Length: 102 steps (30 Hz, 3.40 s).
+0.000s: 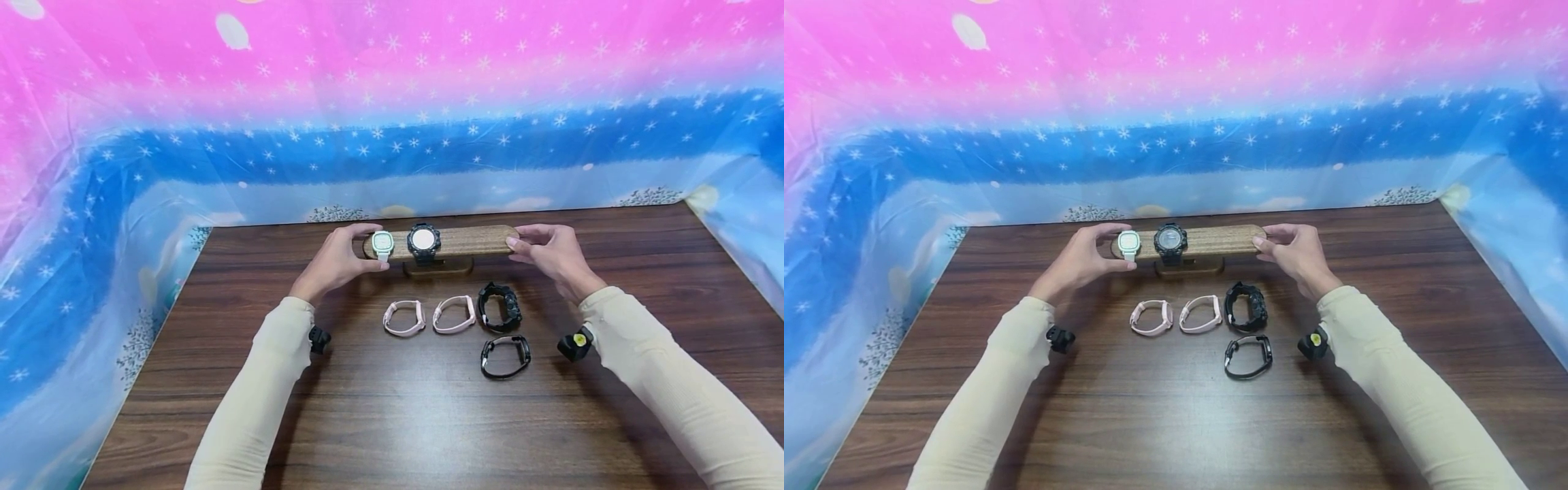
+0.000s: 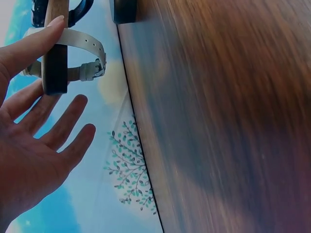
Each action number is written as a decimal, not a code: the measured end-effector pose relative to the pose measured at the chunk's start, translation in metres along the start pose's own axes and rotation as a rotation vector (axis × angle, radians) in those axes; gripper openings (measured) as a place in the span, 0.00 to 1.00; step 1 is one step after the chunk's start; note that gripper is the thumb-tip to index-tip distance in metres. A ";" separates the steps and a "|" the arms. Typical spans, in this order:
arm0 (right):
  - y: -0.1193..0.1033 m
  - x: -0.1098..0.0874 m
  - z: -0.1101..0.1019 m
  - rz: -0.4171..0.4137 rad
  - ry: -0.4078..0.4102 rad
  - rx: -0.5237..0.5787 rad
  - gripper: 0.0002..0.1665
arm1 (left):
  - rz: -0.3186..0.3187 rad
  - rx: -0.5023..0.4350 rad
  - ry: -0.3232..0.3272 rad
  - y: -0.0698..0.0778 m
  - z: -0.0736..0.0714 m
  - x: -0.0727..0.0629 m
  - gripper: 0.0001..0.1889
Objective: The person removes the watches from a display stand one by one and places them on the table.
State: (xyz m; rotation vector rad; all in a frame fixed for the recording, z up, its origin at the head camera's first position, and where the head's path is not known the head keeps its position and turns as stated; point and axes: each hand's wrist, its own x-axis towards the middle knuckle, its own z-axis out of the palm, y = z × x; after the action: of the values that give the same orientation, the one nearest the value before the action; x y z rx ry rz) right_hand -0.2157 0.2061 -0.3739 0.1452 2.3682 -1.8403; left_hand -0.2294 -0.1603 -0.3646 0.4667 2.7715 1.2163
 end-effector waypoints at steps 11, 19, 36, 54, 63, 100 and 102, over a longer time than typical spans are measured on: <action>0.000 0.000 0.000 0.015 -0.007 0.001 0.33 | -0.017 0.034 0.018 -0.007 -0.010 -0.008 0.37; -0.002 0.000 -0.001 0.042 -0.018 0.007 0.34 | -0.030 0.056 0.041 -0.012 -0.015 -0.016 0.36; -0.002 0.000 -0.001 0.044 -0.025 0.012 0.34 | 0.025 0.193 0.105 -0.006 -0.019 -0.047 0.35; -0.002 0.000 -0.001 0.041 -0.017 0.009 0.34 | 0.167 0.216 0.104 0.027 -0.005 -0.079 0.31; 0.000 0.001 0.000 0.016 -0.013 0.022 0.33 | 0.279 0.249 0.056 0.037 0.014 -0.086 0.29; -0.001 0.000 0.000 0.023 -0.009 0.021 0.34 | 0.364 0.494 -0.229 0.077 0.078 -0.078 0.26; -0.001 0.000 0.000 0.029 -0.010 0.016 0.33 | 0.350 0.504 -0.236 0.078 0.080 -0.078 0.26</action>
State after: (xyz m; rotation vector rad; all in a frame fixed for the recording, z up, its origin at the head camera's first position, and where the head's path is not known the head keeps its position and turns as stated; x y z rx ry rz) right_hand -0.2158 0.2059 -0.3726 0.1712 2.3328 -1.8432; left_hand -0.1208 -0.0777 -0.3660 1.0909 2.8353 0.4323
